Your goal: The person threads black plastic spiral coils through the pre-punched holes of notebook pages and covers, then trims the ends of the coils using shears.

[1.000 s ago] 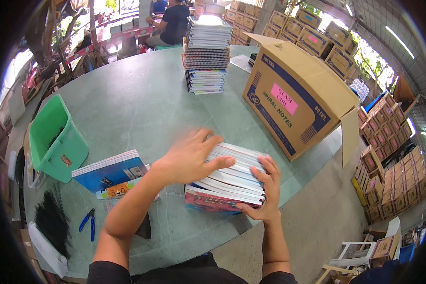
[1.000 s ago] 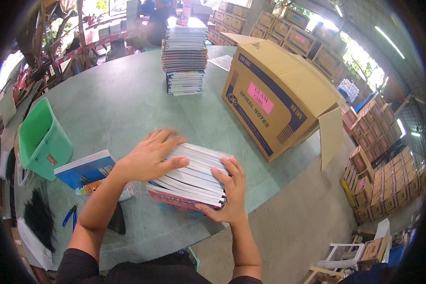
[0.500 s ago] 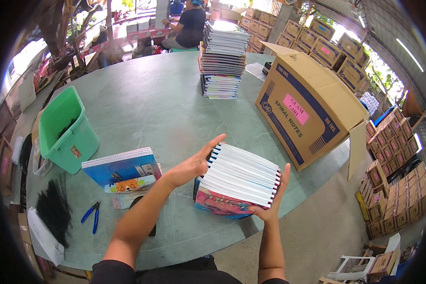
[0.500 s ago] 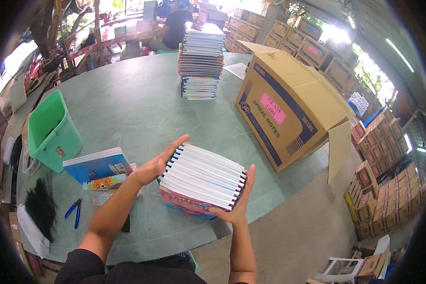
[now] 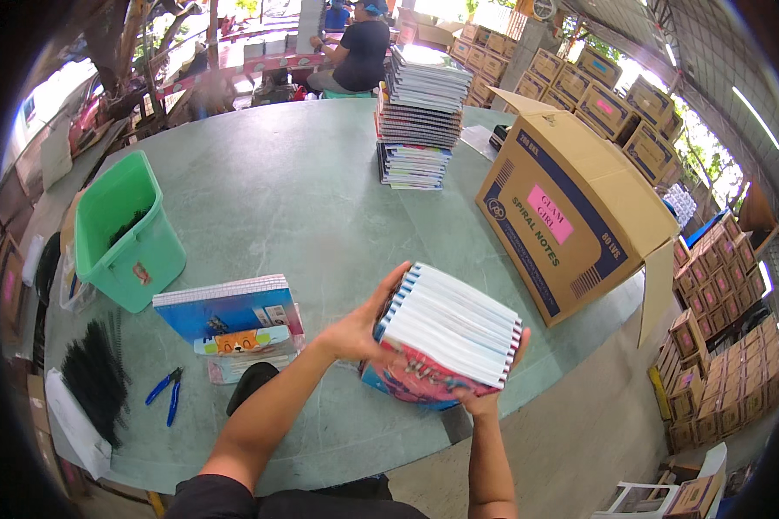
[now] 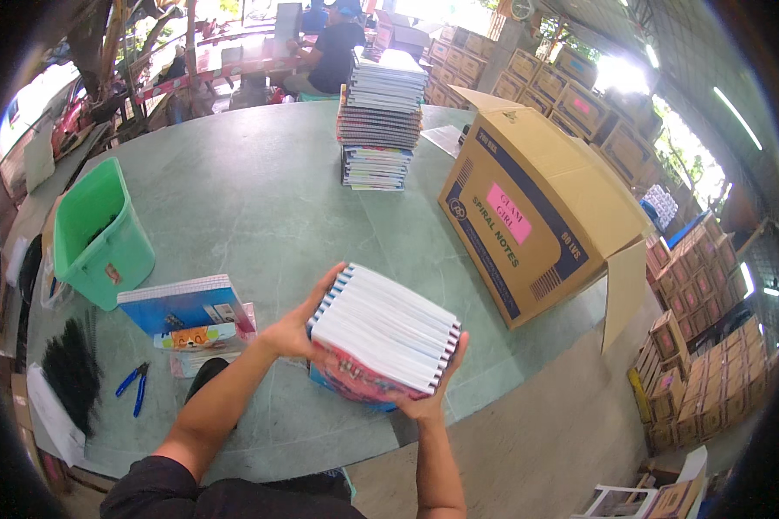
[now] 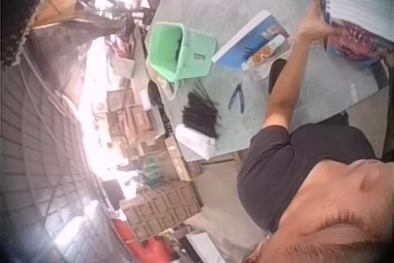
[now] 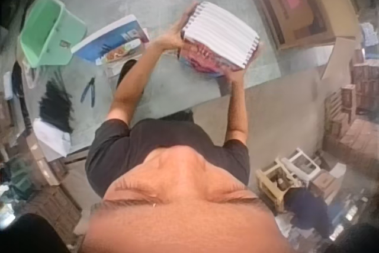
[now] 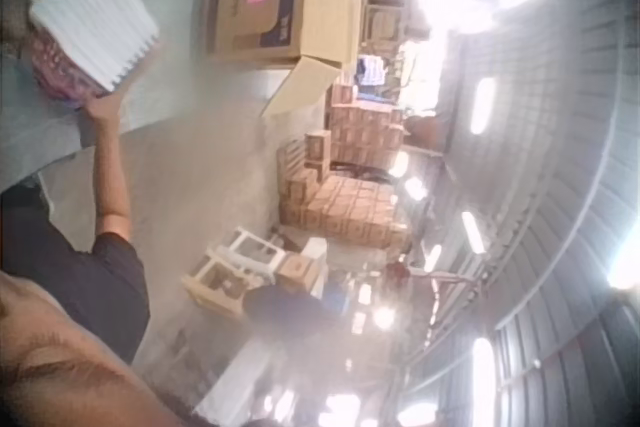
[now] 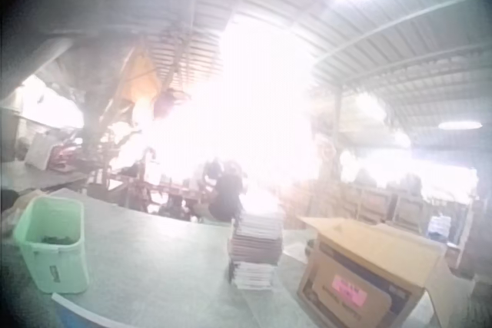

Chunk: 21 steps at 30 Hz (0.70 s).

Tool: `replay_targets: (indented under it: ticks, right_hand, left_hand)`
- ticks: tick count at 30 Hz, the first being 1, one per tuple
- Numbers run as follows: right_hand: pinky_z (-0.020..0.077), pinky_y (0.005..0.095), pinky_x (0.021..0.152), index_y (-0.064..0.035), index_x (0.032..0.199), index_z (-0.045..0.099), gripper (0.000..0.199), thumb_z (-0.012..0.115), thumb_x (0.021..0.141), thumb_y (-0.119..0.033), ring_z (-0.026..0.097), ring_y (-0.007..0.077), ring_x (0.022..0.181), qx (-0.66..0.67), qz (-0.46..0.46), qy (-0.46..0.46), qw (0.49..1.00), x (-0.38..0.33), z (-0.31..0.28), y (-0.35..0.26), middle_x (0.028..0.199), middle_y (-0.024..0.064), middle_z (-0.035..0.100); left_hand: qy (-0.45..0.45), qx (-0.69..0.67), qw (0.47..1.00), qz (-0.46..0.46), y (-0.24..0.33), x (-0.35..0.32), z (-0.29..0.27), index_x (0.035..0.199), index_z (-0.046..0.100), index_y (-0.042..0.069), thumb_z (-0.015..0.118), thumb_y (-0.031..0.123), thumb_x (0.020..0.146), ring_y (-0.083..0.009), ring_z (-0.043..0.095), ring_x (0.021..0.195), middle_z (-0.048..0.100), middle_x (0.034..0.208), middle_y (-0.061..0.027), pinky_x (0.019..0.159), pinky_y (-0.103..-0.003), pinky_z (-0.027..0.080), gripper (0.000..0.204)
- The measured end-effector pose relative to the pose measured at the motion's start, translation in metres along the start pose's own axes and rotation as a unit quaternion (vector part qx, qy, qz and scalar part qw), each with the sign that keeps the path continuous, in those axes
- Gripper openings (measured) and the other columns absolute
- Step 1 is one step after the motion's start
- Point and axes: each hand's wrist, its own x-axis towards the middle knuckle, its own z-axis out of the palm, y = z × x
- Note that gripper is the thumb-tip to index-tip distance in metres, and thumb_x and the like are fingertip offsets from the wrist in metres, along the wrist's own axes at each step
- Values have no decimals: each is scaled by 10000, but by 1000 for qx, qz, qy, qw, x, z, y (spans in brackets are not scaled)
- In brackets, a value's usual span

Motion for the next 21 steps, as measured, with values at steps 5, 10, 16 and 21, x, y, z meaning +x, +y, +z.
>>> replay_targets:
  ticks: [5,10,16,21]
  right_hand:
    - [417,358,972,-56,1444,219,819,684,801,-265,469,245,1196,120,295,31,948,77,-18,15,1323,162,443]
    - [494,341,866,-50,1291,430,568,623,857,-361,601,183,985,182,530,-95,823,147,-34,69,1159,133,586]
    - [530,306,776,-47,1183,516,469,597,880,-396,643,156,870,122,537,-100,829,130,-26,113,1053,81,643]
    - [529,315,780,-42,1178,520,466,606,876,-387,644,159,867,113,559,-122,812,138,-28,107,1048,88,647]
  left_hand:
    - [141,-313,905,-252,6,63,-5,1331,367,28,779,205,737,-244,599,1019,577,1164,-138,867,-406,508,743]
    - [165,-384,845,-333,-37,94,-24,1130,546,-9,699,295,814,-256,670,853,660,1011,-145,755,-415,564,464]
    - [282,-343,833,-330,-110,87,-7,1397,247,27,655,496,804,-297,572,1077,455,1321,-216,834,-458,519,859]
    - [290,-336,836,-324,-146,84,-3,1469,3,73,567,653,784,-321,416,1245,288,1444,-195,936,-480,443,1060]
